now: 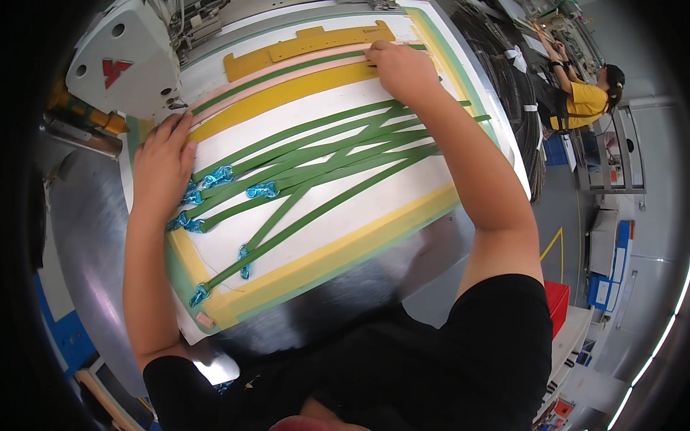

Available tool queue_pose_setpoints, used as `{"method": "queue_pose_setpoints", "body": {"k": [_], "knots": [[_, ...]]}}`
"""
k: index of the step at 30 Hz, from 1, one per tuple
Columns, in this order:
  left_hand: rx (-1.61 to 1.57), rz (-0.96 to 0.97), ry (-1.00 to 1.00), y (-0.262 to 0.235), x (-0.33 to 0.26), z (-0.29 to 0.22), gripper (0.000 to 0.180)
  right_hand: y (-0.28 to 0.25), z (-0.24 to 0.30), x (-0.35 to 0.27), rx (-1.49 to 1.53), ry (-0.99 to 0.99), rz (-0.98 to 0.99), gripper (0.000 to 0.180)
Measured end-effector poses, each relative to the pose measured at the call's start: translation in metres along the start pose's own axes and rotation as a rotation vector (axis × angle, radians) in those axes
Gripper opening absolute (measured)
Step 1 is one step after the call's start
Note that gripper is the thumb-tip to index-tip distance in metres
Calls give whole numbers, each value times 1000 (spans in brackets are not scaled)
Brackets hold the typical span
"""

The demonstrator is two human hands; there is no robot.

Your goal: The person operates an industrial sewing machine to stitch green fabric straps. They repeatedly pick up a strap, align it under the machine's presser foot, and guide it through to sew a seam. After each stitch, the person cuts the thread and places the finished strap on the table.

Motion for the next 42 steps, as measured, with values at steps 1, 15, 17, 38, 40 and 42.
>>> {"method": "queue_pose_setpoints", "body": {"k": [1, 15, 17, 38, 40, 42], "knots": [[-2, 3, 2, -1, 0, 0, 48, 4, -12, -2, 2, 23, -19, 44], [-20, -84, 42, 9, 0, 10, 49, 28, -112, 0, -47, 209, 108, 41], [-85, -141, 64, 8, 1, 10, 48, 24, -100, 9, -122, 198, 212, 38], [-121, -82, 55, 6, -3, 15, 42, -23, 250, 99, 1282, 150, 714, 14], [-120, -87, 57, 6, -3, 17, 42, -29, 251, 99, 1241, 156, 694, 15], [-120, -111, 61, 6, -5, 18, 42, -31, 246, 102, 1182, 169, 707, 14]]}}
Point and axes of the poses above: each hand's wrist, its own x-axis towards the middle knuckle, its own y-axis out of the palm, z = x × y, the point moved 3 cm from there along x, towards the middle knuckle, and after that the axes turned 3 degrees about y, right-handed, at the moved point
